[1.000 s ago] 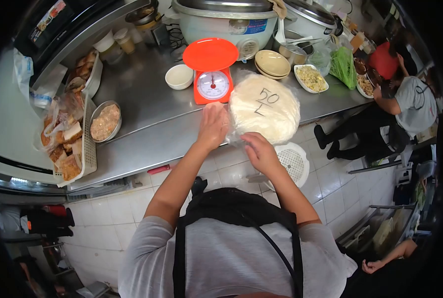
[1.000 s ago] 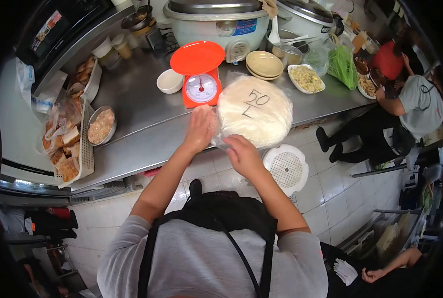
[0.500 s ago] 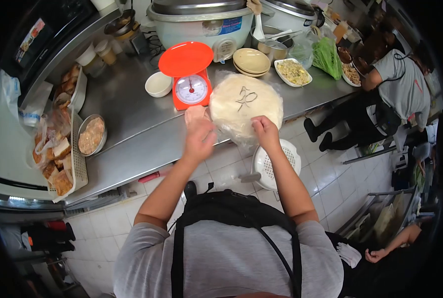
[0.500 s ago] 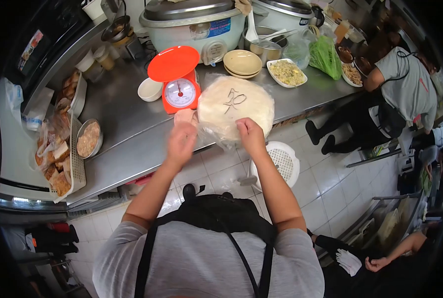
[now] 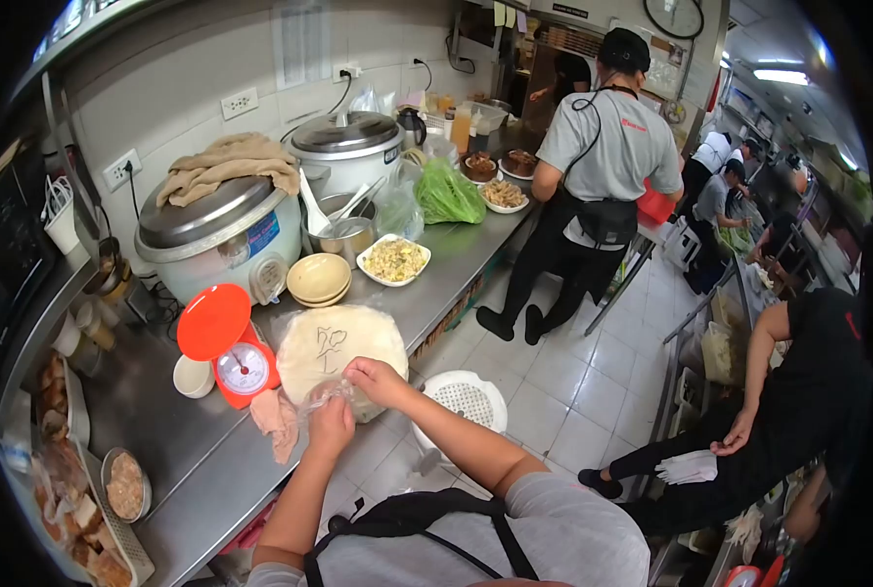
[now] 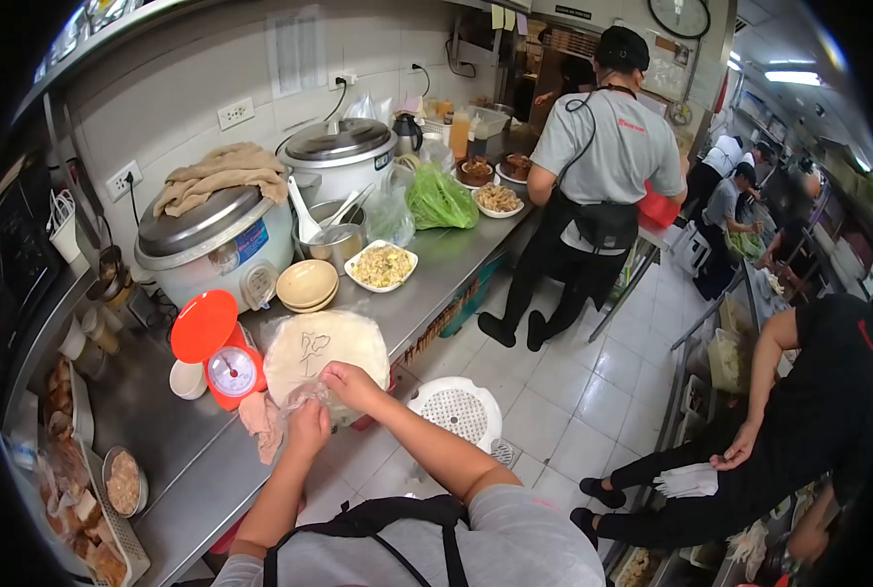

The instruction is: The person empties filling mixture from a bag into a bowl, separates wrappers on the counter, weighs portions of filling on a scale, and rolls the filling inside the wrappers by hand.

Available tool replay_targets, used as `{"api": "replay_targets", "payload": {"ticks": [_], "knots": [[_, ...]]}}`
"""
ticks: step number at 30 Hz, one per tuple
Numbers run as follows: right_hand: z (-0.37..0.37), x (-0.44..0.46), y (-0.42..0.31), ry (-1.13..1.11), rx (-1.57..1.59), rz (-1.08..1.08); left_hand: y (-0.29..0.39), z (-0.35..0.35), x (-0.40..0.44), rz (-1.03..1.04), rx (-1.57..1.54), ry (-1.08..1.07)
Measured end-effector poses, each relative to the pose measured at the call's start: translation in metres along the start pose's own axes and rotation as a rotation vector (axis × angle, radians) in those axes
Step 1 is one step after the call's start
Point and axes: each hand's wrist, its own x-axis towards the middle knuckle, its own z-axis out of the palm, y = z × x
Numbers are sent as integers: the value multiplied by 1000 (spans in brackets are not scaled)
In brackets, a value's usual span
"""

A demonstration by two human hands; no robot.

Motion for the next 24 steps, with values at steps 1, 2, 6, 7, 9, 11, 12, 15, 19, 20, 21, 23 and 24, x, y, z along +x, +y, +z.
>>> {"api": "replay_targets", "payload": {"ticks": [1, 2, 6, 7, 9, 11, 12, 15, 19, 20, 21, 23, 24], "knots": [[-2, 1, 2, 19, 8, -32, -3, 5, 1, 39, 6, 22], [-1, 3, 8, 41, 18, -61, -4, 9, 2, 80, 12, 41], [-4, 8, 1, 17, 35, 1, -1, 9, -5, -73, -49, -132], [-4, 8, -1, 26, 28, -15, -2, 10, -9, -53, -37, -123], [-4, 11, -3, 48, 13, -50, -8, 11, -10, -33, -12, -96], [-6, 13, -4, 58, 19, -38, -17, 10, -10, -39, 9, -65], [-7, 13, -5, 62, 21, -32, -21, 6, -8, -21, -31, -103], [-7, 13, -6, 39, 61, -9, -26, -12, 7, -57, -130, -233], [-4, 14, -7, 0, 36, -78, -25, -19, 14, -49, -132, -298], [-5, 14, -10, -9, 22, -69, -24, -17, 16, -16, -84, -323], [-5, 14, -13, -19, 8, -59, -22, -15, 17, 17, -37, -348], [-7, 16, -8, -13, 30, -51, -28, -14, 20, -40, -104, -409], [-7, 16, -9, -11, 41, -47, -30, -15, 22, -69, -137, -440]]}}
